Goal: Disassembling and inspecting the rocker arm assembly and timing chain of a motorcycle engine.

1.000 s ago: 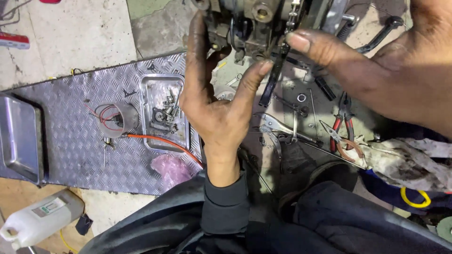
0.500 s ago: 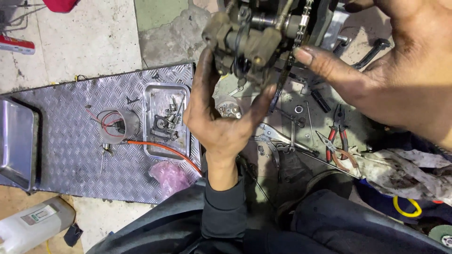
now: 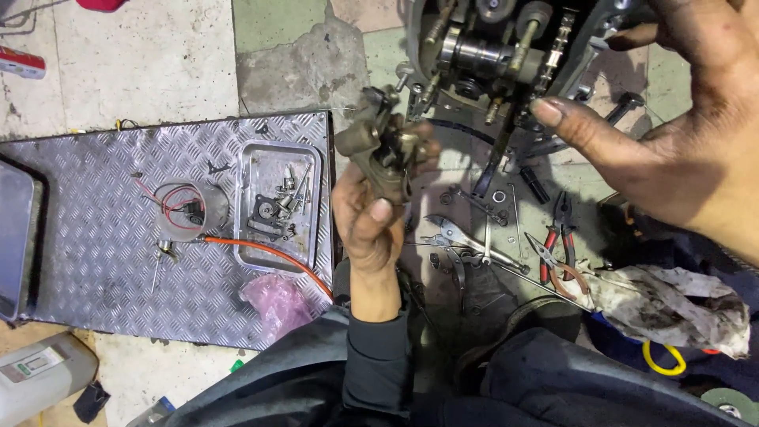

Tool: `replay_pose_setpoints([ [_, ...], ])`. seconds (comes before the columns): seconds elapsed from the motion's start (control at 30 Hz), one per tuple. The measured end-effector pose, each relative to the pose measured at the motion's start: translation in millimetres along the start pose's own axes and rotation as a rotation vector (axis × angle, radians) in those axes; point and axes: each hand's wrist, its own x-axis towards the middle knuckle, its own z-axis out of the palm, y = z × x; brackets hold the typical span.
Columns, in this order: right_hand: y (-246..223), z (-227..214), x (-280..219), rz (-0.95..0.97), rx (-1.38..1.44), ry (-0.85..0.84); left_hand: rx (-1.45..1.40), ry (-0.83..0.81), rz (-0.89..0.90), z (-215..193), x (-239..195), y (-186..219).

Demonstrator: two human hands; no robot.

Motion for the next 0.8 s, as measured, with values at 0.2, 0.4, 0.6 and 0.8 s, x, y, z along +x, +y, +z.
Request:
replay_pose_setpoints([
  [0.2,-11,-1,11,-0.017,0.116,-0.020,-0.277,-0.020,-0.172,-7,-2,-4],
  [0.4,-13,-2,14,0.006,0.100,-0.041,-0.297,-0.042,-0.287,-6,2,-1],
  [0.6,-15,-2,13,0.035,0.086,-0.038,-0.301,-0.032,-0.244,-6,0,-6],
  [0.8,-15,-2,14,0.030,0.085,-0.036,-0.359,0.021,-0.289,-8,0,-7],
])
